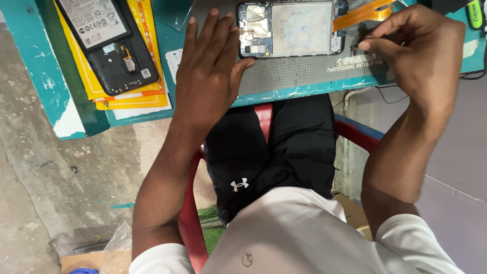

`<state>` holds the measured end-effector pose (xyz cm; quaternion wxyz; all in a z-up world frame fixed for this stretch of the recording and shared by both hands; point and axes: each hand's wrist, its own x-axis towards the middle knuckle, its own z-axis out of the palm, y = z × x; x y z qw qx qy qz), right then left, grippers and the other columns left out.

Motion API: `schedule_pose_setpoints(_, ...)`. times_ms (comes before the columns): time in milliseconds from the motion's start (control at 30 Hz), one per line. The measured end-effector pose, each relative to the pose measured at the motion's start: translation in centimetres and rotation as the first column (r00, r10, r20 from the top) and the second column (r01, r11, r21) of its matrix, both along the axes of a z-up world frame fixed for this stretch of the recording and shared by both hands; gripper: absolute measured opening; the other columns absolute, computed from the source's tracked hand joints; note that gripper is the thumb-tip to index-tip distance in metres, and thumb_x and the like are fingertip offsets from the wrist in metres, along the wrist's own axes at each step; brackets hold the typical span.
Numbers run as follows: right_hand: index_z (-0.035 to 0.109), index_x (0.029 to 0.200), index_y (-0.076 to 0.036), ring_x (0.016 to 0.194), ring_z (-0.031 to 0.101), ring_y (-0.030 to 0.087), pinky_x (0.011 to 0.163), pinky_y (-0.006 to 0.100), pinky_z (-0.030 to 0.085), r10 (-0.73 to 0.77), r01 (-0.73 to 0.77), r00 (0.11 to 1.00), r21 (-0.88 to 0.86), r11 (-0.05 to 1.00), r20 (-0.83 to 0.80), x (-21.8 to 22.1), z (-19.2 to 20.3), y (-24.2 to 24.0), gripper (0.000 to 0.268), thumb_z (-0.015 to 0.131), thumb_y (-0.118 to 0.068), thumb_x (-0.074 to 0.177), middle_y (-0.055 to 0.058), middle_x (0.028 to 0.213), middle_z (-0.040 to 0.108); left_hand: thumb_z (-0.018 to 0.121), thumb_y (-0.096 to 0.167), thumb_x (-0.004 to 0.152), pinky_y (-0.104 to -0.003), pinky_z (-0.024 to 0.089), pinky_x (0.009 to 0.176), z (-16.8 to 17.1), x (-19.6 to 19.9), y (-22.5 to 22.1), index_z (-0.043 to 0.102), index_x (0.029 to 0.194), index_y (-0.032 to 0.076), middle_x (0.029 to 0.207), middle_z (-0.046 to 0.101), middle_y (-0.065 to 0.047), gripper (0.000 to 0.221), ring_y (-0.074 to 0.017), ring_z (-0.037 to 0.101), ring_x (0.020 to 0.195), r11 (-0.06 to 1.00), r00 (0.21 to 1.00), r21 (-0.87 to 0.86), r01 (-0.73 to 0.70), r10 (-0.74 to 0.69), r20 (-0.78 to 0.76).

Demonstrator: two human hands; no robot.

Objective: The person removes the battery from a disassembled smartphone, then uses a screwdriver and tweezers to adjust internal components and connectors on the motherboard.

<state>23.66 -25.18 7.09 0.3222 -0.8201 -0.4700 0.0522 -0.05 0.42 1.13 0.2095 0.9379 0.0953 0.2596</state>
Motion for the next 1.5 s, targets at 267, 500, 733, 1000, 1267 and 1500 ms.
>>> schedule_pose_setpoints(267, 0.074, 0.11, 0.006, 0.085, 0.07, 0.015, 0.072, 0.024, 0.053, -0.001, -0.003, 0.998, 0.055, 0.999, 0.07, -3.5, 1.1, 1.4, 0.015, 0.084, 0.008, 0.099, 0.014, 0.105, 0.075, 0.079, 0.027, 0.105, -0.058, 0.03, 0.126, -0.1, -0.1, 0.0, 0.067, 0.134, -0.008, 0.148, 0.059, -0.021, 0.047, -0.0356, 0.046, 0.148, 1.0, 1.0, 0.021, -0.007, 0.007, -0.007)
schedule_pose_setpoints(500, 0.056, 0.14, 0.0, 0.134, 0.045, 0.031, 0.115, 0.049, 0.039, 0.155, -0.123, 0.901, -0.102, 0.987, 0.406, -4.6, 2.3, 3.2, 0.072, 0.093, -0.026, 0.085, 0.017, 0.14, 0.061, 0.079, 0.028, 0.106, -0.058, 0.029, 0.127, -0.1, -0.2, 0.0, 0.067, 0.134, -0.008, 0.147, 0.059, -0.02, 0.047, -0.0353, 0.045, 0.148, 0.999, 1.0, 0.036, -0.011, 0.011, 0.002)
schedule_pose_setpoints(733, 0.047, 0.153, -0.006, 0.152, 0.039, 0.032, 0.125, 0.06, 0.022, 0.239, -0.088, 0.861, -0.332, 0.939, 0.45, -1.9, 2.1, 3.4, 0.1, 0.094, -0.045, 0.074, 0.012, 0.149, 0.055, 0.08, 0.03, 0.103, -0.057, 0.03, 0.126, 0.1, -0.1, -0.1, 0.067, 0.132, -0.007, 0.146, 0.059, -0.019, 0.049, -0.0348, 0.046, 0.146, 0.999, 1.0, 0.026, -0.023, 0.023, 0.0)
schedule_pose_setpoints(1000, 0.048, 0.144, -0.001, 0.128, 0.063, 0.033, 0.119, 0.065, 0.026, 0.376, -0.22, 0.823, -0.37, 0.902, 0.426, -0.7, 1.8, 5.7, 0.091, 0.094, -0.04, 0.076, 0.009, 0.126, 0.072, 0.079, 0.031, 0.105, -0.056, 0.028, 0.128, -0.2, -0.2, 0.0, 0.066, 0.137, -0.006, 0.15, 0.057, -0.019, 0.05, -0.0339, 0.044, 0.149, 1.0, 1.0, 0.011, -0.024, 0.023, 0.021)
schedule_pose_setpoints(1267, 0.039, 0.146, 0.002, 0.113, 0.07, 0.036, 0.095, 0.043, 0.055, 0.398, -0.29, 0.791, -0.288, 0.913, 0.464, -1.8, 3.2, 7.2, 0.106, 0.102, -0.032, 0.067, 0.016, 0.124, 0.073, 0.08, 0.027, 0.101, -0.053, 0.029, 0.127, 0.0, -0.2, 0.3, 0.064, 0.135, -0.007, 0.147, 0.058, -0.019, 0.051, -0.0343, 0.046, 0.146, 1.0, 1.0, -0.025, -0.011, 0.011, 0.016)
schedule_pose_setpoints(1500, 0.024, 0.15, -0.004, 0.118, 0.071, 0.033, 0.1, 0.039, 0.061, 0.326, -0.314, 0.85, -0.098, 0.944, 0.414, -3.1, 2.9, 6.1, 0.115, 0.106, -0.022, 0.072, 0.019, 0.125, 0.068, 0.081, 0.028, 0.101, -0.049, 0.031, 0.13, 0.9, -0.2, 0.4, 0.059, 0.144, 0.0, 0.152, 0.057, -0.012, 0.055, -0.0275, 0.045, 0.15, 0.987, 0.999, -0.157, -0.045, 0.046, 0.007)
